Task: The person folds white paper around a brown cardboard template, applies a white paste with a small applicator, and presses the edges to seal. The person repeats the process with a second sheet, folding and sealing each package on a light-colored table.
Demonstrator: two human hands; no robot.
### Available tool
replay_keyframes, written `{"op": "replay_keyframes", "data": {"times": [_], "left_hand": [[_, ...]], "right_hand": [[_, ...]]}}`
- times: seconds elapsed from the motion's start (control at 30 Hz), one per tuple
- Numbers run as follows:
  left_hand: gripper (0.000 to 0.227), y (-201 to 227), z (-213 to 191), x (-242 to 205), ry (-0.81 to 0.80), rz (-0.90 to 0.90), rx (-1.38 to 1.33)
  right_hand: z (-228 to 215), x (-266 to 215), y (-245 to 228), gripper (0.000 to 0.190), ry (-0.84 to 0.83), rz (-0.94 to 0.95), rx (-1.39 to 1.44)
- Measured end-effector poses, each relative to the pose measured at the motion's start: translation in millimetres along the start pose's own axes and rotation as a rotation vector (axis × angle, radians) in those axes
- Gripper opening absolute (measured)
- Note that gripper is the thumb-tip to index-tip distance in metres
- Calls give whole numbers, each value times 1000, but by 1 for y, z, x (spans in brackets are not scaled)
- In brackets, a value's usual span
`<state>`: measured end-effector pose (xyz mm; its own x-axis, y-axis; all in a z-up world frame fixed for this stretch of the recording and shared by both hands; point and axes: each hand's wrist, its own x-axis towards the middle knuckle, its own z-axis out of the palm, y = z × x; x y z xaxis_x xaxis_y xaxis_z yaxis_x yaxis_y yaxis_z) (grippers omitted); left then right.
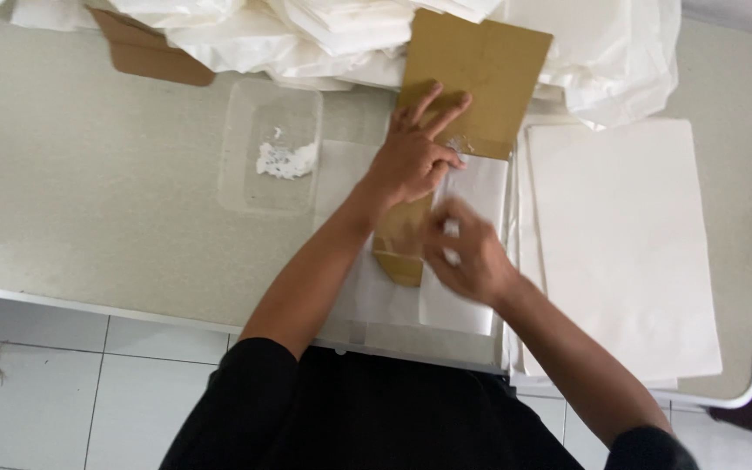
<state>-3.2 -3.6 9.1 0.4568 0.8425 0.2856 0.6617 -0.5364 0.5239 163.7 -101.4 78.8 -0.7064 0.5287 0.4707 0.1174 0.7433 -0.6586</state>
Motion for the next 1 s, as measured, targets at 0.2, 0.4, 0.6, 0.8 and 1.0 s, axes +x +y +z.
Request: {"op": "replay_keyframes", "data": {"times": [0.2,0.4,0.6,0.8,1.0], "left_hand": [[18,-54,69,15,71,92,196],[29,-32,46,-2,182,46,174],[28,-31,47,3,82,5,167],[29,-34,48,5,79,44,105],[28,-32,56,3,185,50,83]], "right_hand": [[37,119,23,23,130,-38,-125],[92,172,56,30,32,-180,-268],[104,180,57,25,-152,-138,-308],[97,185,58,24,-114,65,73],[80,175,52,25,-29,290,393]]}}
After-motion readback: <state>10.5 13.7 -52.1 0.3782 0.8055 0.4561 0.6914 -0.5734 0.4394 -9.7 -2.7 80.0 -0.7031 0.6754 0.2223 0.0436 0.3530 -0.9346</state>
